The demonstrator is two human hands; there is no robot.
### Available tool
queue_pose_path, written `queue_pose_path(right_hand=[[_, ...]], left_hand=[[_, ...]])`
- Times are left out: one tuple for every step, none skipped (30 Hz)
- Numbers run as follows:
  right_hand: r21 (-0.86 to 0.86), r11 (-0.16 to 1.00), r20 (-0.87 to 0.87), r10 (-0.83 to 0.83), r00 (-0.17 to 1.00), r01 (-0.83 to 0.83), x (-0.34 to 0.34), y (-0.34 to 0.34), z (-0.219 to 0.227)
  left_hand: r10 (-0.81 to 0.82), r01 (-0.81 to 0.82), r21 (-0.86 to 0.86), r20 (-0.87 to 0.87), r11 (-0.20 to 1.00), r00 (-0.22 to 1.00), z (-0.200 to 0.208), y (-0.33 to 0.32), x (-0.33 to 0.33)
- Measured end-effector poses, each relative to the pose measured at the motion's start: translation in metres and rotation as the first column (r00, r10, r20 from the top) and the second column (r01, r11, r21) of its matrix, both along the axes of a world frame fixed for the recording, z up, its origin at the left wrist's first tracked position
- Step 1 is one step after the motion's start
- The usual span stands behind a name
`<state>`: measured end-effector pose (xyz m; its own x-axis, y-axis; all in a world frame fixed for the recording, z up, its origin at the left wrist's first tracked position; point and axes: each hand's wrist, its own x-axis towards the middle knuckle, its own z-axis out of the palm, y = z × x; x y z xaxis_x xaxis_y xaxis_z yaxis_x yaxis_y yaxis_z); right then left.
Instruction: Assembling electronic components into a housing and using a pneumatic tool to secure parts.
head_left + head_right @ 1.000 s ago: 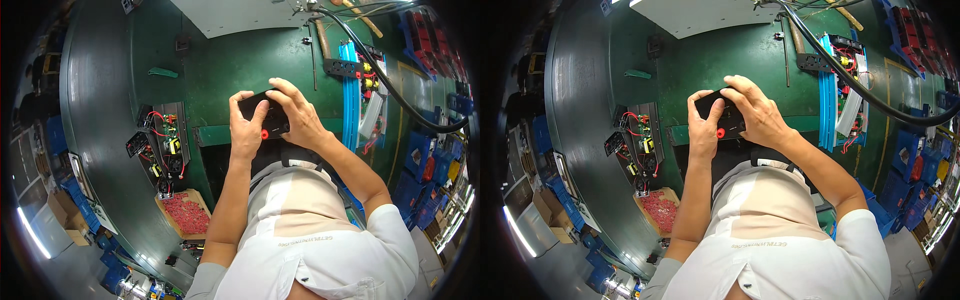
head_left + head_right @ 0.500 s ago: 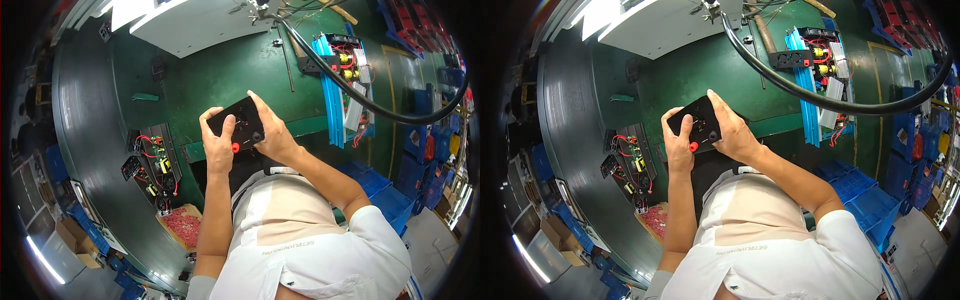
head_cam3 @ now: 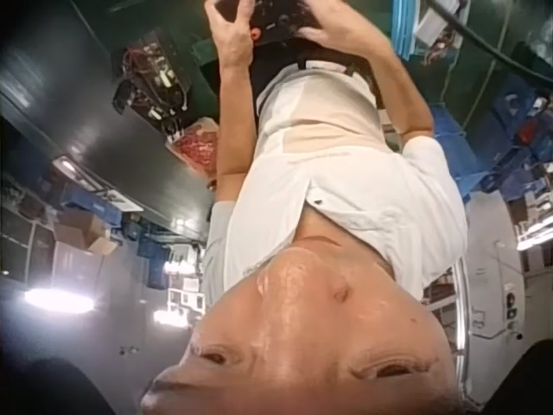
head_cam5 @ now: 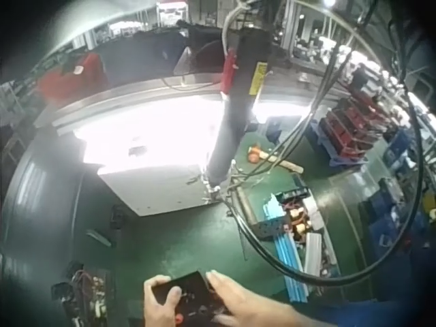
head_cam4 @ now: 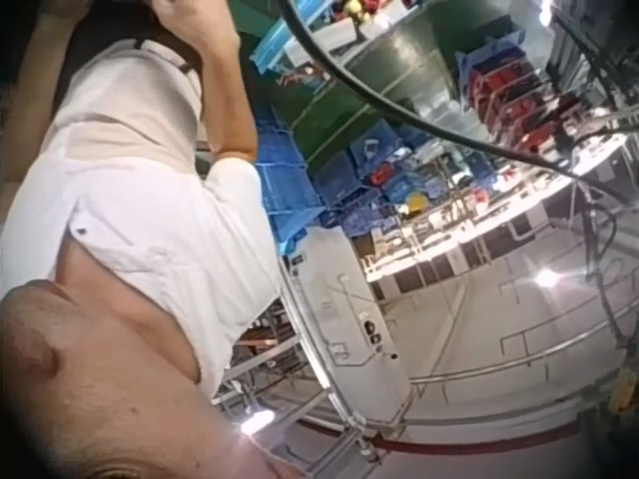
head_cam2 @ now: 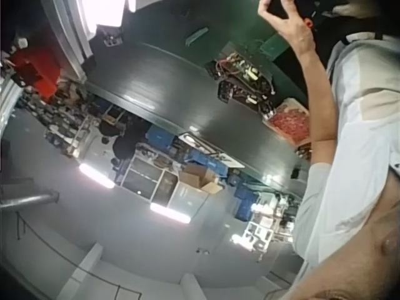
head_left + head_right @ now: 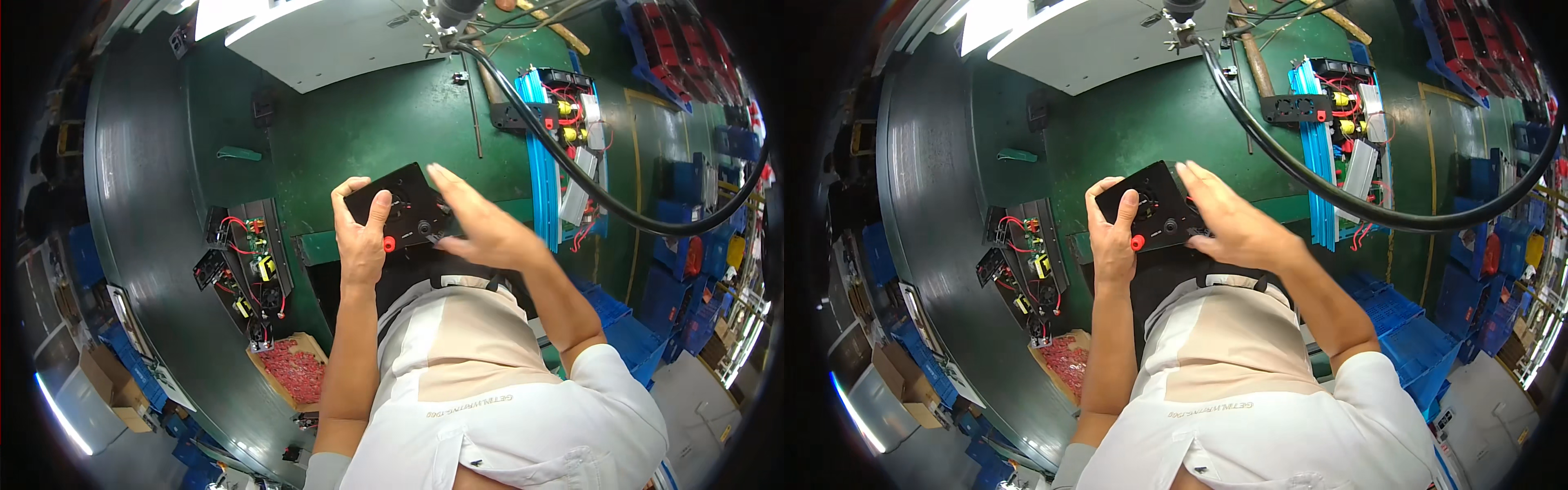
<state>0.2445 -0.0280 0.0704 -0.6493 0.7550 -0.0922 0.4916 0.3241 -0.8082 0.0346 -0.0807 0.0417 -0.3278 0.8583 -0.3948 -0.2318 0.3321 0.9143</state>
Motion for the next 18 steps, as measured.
queue_pose_path(right_hand=[[-0.134, 0.991, -0.047, 0.008, 0.999, -0.014, 0.008, 0.012, 0.021], [-0.265, 0.964, -0.091, 0.008, 0.996, -0.031, 0.011, 0.022, 0.040], [-0.373, 0.923, -0.276, -0.203, 0.939, 0.090, 0.009, 0.021, 0.045], [-0.361, 0.920, -0.408, -0.304, 0.861, 0.154, 0.002, 0.023, 0.055], [-0.358, 0.909, -0.531, -0.388, 0.754, 0.216, -0.011, 0.025, 0.064], [-0.301, 0.924, -0.650, -0.381, 0.658, 0.237, -0.027, 0.032, 0.068], [-0.234, 0.923, -0.732, -0.374, 0.570, 0.306, -0.045, 0.039, 0.069], [-0.175, 0.912, -0.807, -0.350, 0.477, 0.372, -0.063, 0.045, 0.068], [-0.121, 0.901, -0.887, -0.286, 0.363, 0.416, -0.079, 0.055, 0.067], [-0.092, 0.852, -0.935, -0.251, 0.249, 0.516, -0.090, 0.067, 0.071], [-0.077, 0.785, -0.970, -0.201, 0.136, 0.614, -0.100, 0.084, 0.080], [-0.049, 0.945, -0.768, 0.171, -0.618, 0.322, -0.122, 0.121, 0.101], [-0.123, 0.740, -0.977, 0.027, -0.212, 0.661, -0.119, 0.130, 0.110], [0.024, 0.436, -0.947, -0.278, 0.160, 0.899, -0.106, 0.136, 0.114], [0.113, 0.383, -0.927, -0.291, 0.236, 0.917, -0.094, 0.160, 0.104], [0.203, 0.328, -0.900, -0.309, 0.308, 0.922, -0.096, 0.173, 0.109], [0.032, 0.399, -0.891, -0.405, 0.207, 0.917, -0.098, 0.175, 0.110], [-0.147, 0.451, -0.857, -0.503, 0.115, 0.881, -0.109, 0.170, 0.127]], left_hand=[[0.012, -0.012, 0.000, -0.003, 1.000, 1.000, 0.000, -0.001, 0.000], [0.005, -0.005, 0.004, -0.029, 1.000, 1.000, 0.001, -0.001, 0.000], [-0.007, 0.007, 0.008, -0.054, 1.000, 0.999, 0.002, 0.000, 0.001], [-0.002, 0.003, 0.009, -0.050, 1.000, 0.999, 0.001, 0.000, 0.001], [-0.013, 0.013, 0.000, -0.085, 1.000, 0.996, 0.000, 0.000, 0.001], [-0.025, 0.024, -0.008, -0.120, 1.000, 0.992, 0.001, 0.000, 0.001], [-0.019, 0.019, -0.003, -0.119, 1.000, 0.993, 0.003, 0.002, 0.002], [-0.025, 0.025, -0.007, -0.145, 1.000, 0.989, 0.005, 0.003, 0.002], [-0.027, 0.026, -0.011, -0.172, 1.000, 0.985, 0.007, 0.002, 0.002], [-0.010, 0.009, -0.007, -0.171, 1.000, 0.985, 0.009, 0.003, 0.002], [-0.019, 0.016, -0.018, -0.178, 1.000, 0.984, 0.011, 0.005, 0.004], [-0.033, 0.028, -0.028, -0.183, 0.999, 0.983, 0.011, 0.006, 0.005], [-0.026, 0.022, -0.023, -0.200, 1.000, 0.979, 0.012, 0.005, 0.004], [-0.009, 0.005, -0.022, -0.199, 1.000, 0.980, 0.009, 0.004, 0.002], [-0.014, 0.007, -0.040, -0.174, 0.999, 0.985, 0.005, 0.004, 0.003], [-0.019, 0.010, -0.058, -0.150, 0.998, 0.988, 0.006, 0.006, 0.003], [-0.028, 0.018, -0.071, -0.137, 0.997, 0.990, 0.009, 0.005, 0.004], [-0.023, 0.014, -0.066, -0.136, 0.998, 0.990, 0.008, 0.003, 0.003]])
